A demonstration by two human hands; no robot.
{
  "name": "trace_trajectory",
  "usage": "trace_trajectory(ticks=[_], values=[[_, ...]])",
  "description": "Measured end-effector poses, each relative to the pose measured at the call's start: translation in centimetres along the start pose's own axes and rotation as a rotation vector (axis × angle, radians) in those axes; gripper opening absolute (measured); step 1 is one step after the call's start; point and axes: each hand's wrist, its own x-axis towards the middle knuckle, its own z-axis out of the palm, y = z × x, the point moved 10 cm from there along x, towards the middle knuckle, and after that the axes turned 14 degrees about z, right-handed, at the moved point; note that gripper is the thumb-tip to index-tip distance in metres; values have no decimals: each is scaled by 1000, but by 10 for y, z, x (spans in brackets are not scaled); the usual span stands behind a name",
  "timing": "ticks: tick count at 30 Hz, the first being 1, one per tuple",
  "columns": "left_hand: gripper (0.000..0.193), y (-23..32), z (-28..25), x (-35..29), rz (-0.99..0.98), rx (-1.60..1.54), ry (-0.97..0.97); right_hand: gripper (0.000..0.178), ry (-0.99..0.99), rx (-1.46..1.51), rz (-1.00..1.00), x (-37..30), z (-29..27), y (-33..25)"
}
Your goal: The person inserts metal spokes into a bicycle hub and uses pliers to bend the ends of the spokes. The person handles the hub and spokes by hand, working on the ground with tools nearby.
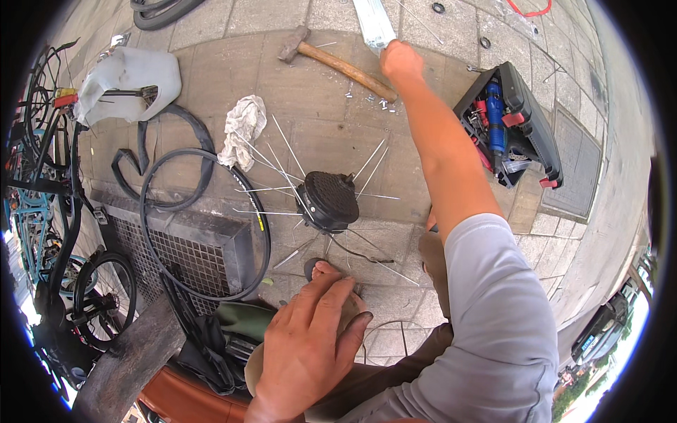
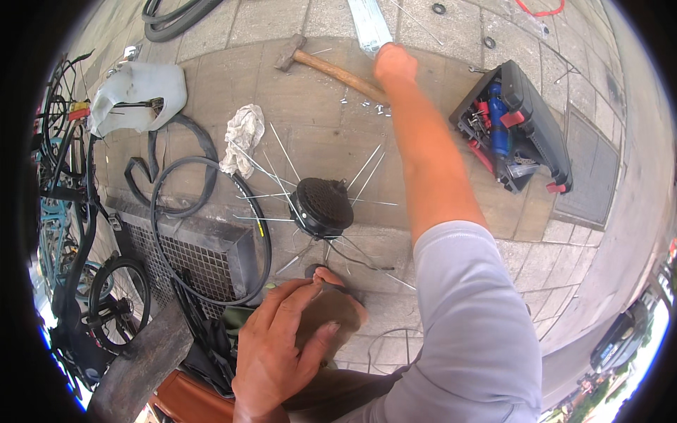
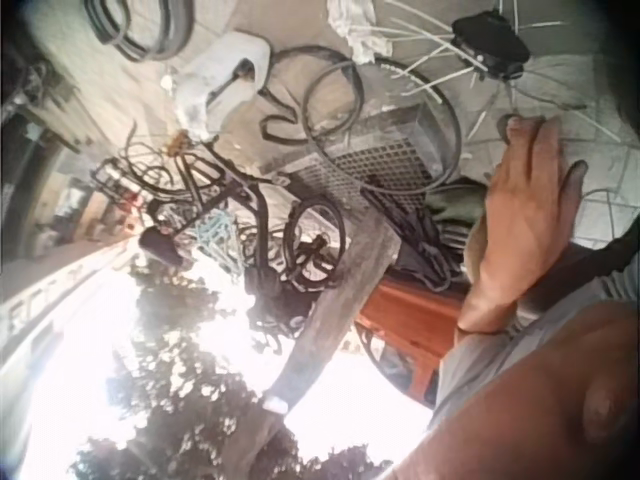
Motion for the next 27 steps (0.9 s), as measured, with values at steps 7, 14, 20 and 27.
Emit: trace_trajectory(ticks=[7,14,20,27], values=[[49,11,4,6,46,7,-22,35,-111,-163,-158,18,16,-5],[48,26,5,5,116,54,-13,38,-291,-143,-151,-5,13,24],[49,33,13,-2,113,64,-23,45,-386,-49,-62,-42,23,65],[50,40,27,-9,102,84,-48,45,-296,164,-7,-24,29,60]])
